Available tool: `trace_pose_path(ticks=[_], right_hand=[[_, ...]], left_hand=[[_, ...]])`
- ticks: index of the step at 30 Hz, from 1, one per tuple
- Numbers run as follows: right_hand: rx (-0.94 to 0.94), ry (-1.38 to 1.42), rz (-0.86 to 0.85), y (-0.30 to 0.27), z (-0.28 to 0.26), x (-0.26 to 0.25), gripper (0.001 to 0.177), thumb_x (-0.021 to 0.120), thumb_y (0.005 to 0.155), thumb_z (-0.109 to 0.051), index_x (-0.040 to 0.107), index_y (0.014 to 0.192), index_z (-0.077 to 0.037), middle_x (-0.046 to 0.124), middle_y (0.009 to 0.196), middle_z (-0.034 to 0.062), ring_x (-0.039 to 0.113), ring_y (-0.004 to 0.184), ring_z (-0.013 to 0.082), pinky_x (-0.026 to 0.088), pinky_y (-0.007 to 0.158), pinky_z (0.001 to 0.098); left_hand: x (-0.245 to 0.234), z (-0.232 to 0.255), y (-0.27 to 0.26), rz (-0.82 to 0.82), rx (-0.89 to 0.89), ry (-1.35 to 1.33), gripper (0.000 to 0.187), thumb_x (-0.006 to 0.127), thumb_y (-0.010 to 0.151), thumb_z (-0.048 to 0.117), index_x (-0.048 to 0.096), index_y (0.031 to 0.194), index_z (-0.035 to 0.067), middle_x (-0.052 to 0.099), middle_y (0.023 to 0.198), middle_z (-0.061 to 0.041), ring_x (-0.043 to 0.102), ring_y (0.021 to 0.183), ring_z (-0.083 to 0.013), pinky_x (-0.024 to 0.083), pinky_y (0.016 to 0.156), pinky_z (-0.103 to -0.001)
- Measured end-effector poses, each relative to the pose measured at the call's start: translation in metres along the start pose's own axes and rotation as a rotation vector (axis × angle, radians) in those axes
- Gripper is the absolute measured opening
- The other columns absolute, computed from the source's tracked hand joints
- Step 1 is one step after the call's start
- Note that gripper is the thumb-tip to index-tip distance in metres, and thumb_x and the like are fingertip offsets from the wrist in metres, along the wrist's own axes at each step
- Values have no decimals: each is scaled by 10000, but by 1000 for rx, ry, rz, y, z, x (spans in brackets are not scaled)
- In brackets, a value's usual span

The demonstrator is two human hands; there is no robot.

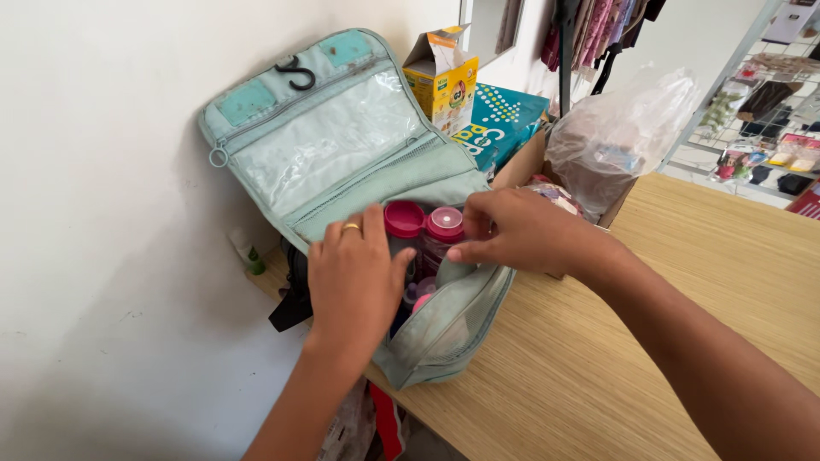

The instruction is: The person wipes a wooden table surface with a white tissue, moving a cardboard box and a light blue bag to access different areas. They also wipe a small green and white rectangular tin and a clear glass cup before placing them back on the table.

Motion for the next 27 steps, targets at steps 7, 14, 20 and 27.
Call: trace_pose_path(ticks=[7, 14, 20, 27], right_hand=[[-31, 141, 128, 9, 15, 12, 515, 771, 866, -395, 637, 1301, -154, 775, 1079, 108, 734, 1021, 251, 549, 886, 387], [-134, 151, 60, 7, 16, 17, 816, 852, 675, -193, 490, 1405, -163, 718, 1186, 135, 689, 1096, 269, 542, 907, 379], [-126, 255, 161, 8, 20, 14, 535, 782, 843, -293, 634, 1337, -152, 772, 1124, 112, 754, 1013, 232, 564, 889, 375], [-143, 194, 296, 8, 16, 16, 446, 784, 829, -298, 709, 1236, -133, 785, 1024, 114, 768, 924, 252, 576, 823, 390]], left_hand=[[23, -2, 7, -140, -168, -379, 664, 727, 947, 280, 371, 1411, -33, 620, 1161, -307, 638, 1043, -458, 514, 879, -504], [27, -10, 14, -8, -296, -805, 632, 769, 879, 161, 418, 1369, -31, 686, 1113, -177, 746, 923, -229, 606, 796, -324], [27, -8, 24, 90, -241, -855, 355, 750, 867, 61, 650, 1205, 19, 730, 1053, -123, 769, 905, -202, 628, 776, -305], [9, 14, 24, 125, 93, -701, 303, 734, 871, 17, 697, 1172, 9, 727, 1123, -160, 732, 978, -311, 591, 797, -367]])
Point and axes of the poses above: each hand's wrist, its own y-axis towards the middle knuckle, its own x-axis out of the palm, z = x × y, the point moved 6 cm from there along y, towards the middle knuckle
